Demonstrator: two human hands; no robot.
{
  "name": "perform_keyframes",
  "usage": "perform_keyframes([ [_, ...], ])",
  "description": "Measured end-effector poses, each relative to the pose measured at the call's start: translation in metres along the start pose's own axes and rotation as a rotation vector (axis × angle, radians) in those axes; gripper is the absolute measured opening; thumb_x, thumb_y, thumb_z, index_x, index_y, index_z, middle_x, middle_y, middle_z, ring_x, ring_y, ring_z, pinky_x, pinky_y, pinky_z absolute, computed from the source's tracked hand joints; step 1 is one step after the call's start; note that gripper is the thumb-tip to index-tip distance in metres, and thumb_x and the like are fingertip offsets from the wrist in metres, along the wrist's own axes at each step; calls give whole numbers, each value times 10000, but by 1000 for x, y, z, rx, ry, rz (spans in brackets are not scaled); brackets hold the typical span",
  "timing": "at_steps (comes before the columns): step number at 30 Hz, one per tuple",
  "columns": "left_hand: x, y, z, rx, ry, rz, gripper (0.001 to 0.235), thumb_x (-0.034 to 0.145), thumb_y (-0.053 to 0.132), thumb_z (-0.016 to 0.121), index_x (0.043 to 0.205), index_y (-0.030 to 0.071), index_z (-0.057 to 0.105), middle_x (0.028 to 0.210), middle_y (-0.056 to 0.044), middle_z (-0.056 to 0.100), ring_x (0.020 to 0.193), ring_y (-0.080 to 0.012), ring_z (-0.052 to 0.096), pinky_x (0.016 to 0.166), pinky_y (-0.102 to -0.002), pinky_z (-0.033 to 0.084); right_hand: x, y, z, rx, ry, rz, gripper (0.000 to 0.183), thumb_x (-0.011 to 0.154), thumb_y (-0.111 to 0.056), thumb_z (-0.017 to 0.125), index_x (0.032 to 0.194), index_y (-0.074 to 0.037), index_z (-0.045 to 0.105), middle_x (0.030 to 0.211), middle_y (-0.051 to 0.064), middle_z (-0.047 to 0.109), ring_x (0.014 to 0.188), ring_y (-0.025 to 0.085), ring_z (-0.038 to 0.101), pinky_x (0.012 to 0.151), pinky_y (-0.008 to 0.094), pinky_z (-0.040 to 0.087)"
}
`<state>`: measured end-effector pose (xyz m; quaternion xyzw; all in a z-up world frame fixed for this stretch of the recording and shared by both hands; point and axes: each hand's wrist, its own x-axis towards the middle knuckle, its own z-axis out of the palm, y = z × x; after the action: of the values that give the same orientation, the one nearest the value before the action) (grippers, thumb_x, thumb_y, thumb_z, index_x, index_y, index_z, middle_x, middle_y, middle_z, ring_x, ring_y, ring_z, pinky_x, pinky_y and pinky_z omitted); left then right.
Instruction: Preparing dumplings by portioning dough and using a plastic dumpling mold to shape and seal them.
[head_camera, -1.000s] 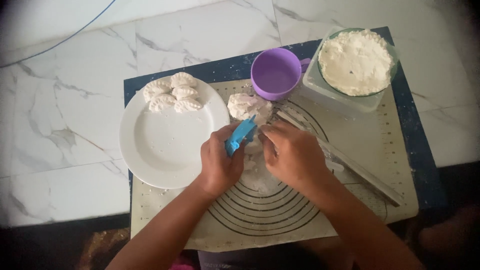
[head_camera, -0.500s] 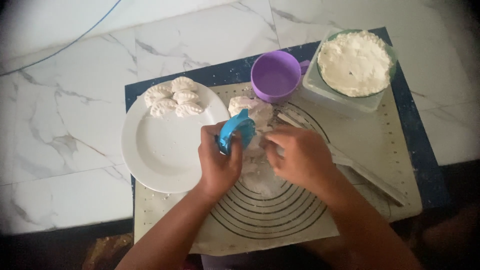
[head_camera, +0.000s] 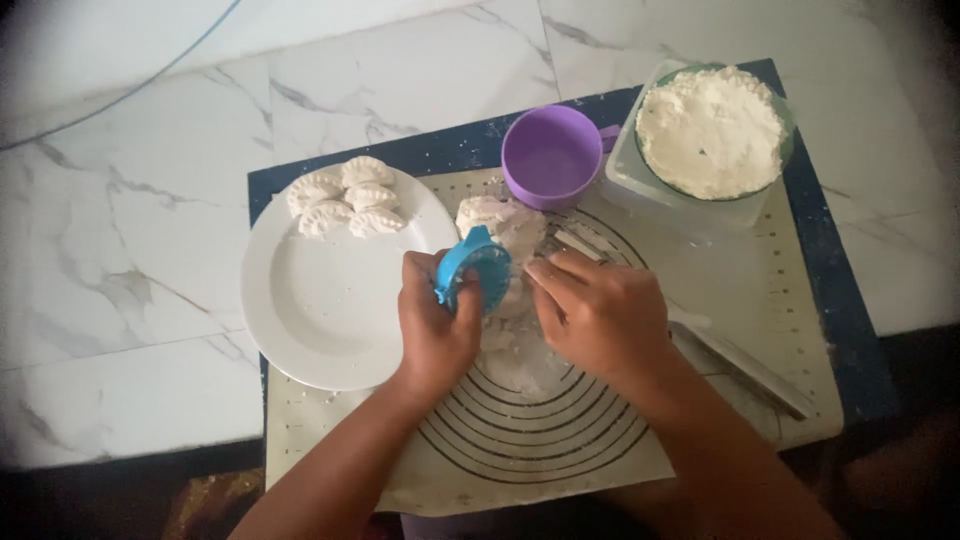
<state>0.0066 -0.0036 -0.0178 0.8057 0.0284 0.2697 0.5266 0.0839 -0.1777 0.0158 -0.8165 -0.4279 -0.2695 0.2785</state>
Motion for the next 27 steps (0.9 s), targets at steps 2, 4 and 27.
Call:
perform_keyframes([
  [2,0,-2,-3,-4,-16,-6,172,963,-17,571,1004,74,431,796,-75,584,629,-145,624,537,-300,486,-2,3,5,-20,21,-14,57,857,-62,765,890,-82,807,648,41,679,387,125,582,366,216,463],
  [4,-2,-2,-3,-15,-34,-19,183,959,-22,581,999,86,439,784,-67,586,612,-138,626,541,-290,507,-4,3,8,-43,35,-25,78,869,-64,759,920,-93,810,658,31,676,392,113,575,375,201,468],
  [27,-6,-5,1,-85,-61,25,152,960,-14,574,994,69,451,775,-62,572,589,-165,627,505,-303,496,3,2,4,-72,174,-156,66,882,-58,782,816,-60,772,560,40,596,308,83,438,321,185,336],
])
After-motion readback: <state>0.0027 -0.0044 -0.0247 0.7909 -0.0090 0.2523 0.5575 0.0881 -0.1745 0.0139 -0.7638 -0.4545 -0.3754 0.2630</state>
